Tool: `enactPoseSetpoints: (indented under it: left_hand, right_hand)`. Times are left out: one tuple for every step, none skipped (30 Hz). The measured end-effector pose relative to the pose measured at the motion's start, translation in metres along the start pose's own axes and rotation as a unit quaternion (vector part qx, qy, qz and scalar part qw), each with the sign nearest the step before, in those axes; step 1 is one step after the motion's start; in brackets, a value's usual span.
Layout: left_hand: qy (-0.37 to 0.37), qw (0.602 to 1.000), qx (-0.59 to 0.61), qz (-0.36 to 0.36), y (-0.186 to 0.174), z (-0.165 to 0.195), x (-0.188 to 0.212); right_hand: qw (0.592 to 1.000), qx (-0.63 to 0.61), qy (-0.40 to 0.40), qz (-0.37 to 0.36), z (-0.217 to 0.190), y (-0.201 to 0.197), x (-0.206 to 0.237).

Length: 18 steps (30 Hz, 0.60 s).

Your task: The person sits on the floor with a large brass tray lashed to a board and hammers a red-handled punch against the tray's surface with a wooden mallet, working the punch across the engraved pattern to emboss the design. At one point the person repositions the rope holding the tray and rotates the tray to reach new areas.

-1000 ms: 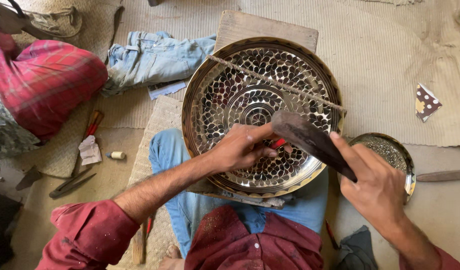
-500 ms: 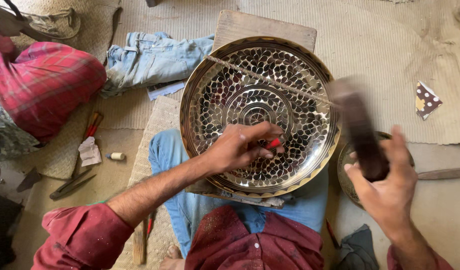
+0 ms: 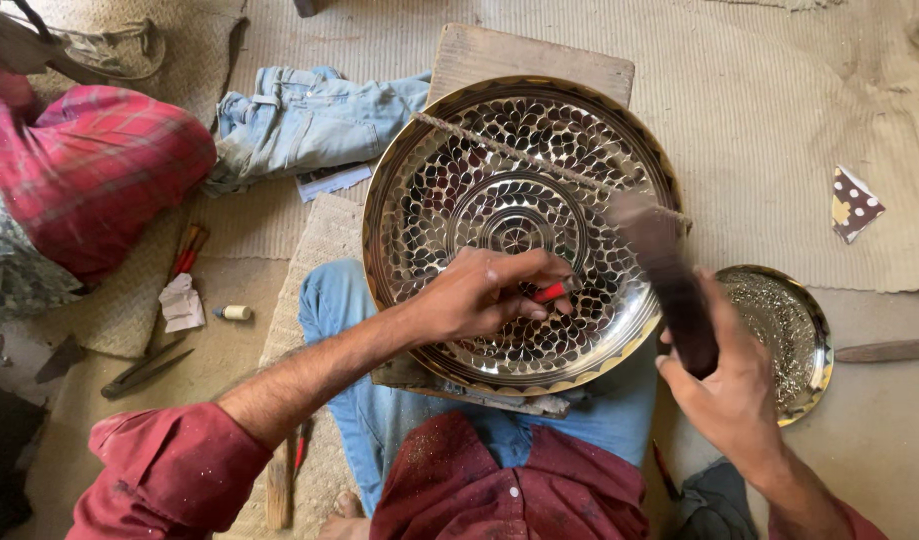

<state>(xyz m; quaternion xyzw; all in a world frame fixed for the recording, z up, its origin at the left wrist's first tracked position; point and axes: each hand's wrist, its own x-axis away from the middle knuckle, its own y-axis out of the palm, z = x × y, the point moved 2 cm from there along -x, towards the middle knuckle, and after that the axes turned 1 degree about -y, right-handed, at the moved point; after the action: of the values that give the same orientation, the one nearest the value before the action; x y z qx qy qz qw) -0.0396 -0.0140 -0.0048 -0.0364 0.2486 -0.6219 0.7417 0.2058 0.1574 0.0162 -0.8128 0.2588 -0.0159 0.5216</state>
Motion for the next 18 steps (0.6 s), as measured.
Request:
enactPoseSetpoints:
  left_hand:
    - [-0.014, 1.0, 0.016, -0.007, 0.0006, -0.001, 0.0004]
    - [-0.025, 0.999, 0.031, -0.014, 0.0011, -0.0021, 0.0005]
    - [-0.018, 1.0, 0.021, -0.012, 0.001, -0.0023, 0.0006]
    - [-0.012, 1.0, 0.012, -0.009, 0.0015, -0.0021, 0.001]
    - [-0.006, 1.0, 0.003, -0.008, 0.0016, -0.0019, 0.0013]
    - [-0.015, 1.0, 0.011, -0.012, 0.0017, -0.0021, 0.0015]
    - [-0.027, 0.999, 0.021, -0.015, 0.0019, -0.0022, 0.0019]
    - [-0.037, 0.999, 0.028, -0.019, 0.0017, -0.0025, 0.0018]
    - [-0.025, 1.0, 0.012, -0.014, 0.0011, -0.0019, 0.0016]
    - [-0.013, 1.0, -0.004, -0.008, 0.0011, -0.0011, 0.0011]
    - [-0.002, 1.0, -0.02, -0.003, 0.0008, -0.0004, 0.0006]
    - [-0.005, 1.0, -0.018, -0.005, 0.0004, -0.0004, 0.0004]
    - [-0.01, 1.0, -0.012, -0.007, 0.0005, -0.0001, 0.0004]
    - [-0.015, 1.0, -0.008, -0.01, 0.0006, 0.0, 0.0005]
    - [-0.011, 1.0, -0.011, -0.008, 0.0003, 0.0005, 0.0006]
    - [-0.007, 1.0, -0.015, -0.006, 0.0003, 0.001, 0.0008]
    - [-0.003, 1.0, -0.02, -0.006, -0.0002, 0.0013, 0.001]
    - [-0.006, 1.0, -0.026, -0.004, -0.0006, 0.0013, 0.001]
  right_hand:
    - [0.999, -0.036, 0.031, -0.006, 0.0013, 0.0, 0.0009]
    - [0.996, -0.071, 0.06, -0.009, 0.0023, 0.0003, 0.0016]
    - [0.998, -0.047, 0.043, -0.01, 0.0012, 0.0001, 0.0017]
    - [0.999, -0.023, 0.026, -0.013, 0.0002, -0.0005, 0.002]
    - [1.0, 0.0, 0.011, -0.015, -0.0011, -0.0008, 0.002]
    - [0.999, -0.015, 0.034, -0.013, -0.0008, -0.0007, 0.0017]
    - [0.998, -0.029, 0.058, -0.014, -0.0007, -0.0007, 0.0016]
    - [0.996, -0.044, 0.081, -0.013, -0.0002, -0.0007, 0.001]
    - [0.997, -0.036, 0.063, -0.018, -0.0012, -0.0009, 0.0002]
    - [0.998, -0.027, 0.045, -0.023, -0.0017, -0.0017, -0.0007]
    - [0.999, -0.019, 0.028, -0.028, -0.0022, -0.0025, -0.0015]
    - [0.999, -0.028, 0.037, -0.019, -0.0018, -0.0033, -0.0024]
    - [0.998, -0.038, 0.049, -0.013, -0.0015, -0.0048, -0.0027]
    - [0.997, -0.048, 0.06, -0.006, -0.0014, -0.0059, -0.0029]
    - [0.999, -0.027, 0.046, -0.011, -0.0024, -0.0069, -0.0037]
    - [0.999, -0.006, 0.032, -0.015, -0.0035, -0.0084, -0.0044]
    - [1.0, 0.014, 0.019, -0.018, -0.0052, -0.0089, -0.0052]
    - [0.999, -0.015, 0.039, -0.013, -0.0057, -0.0096, -0.0061]
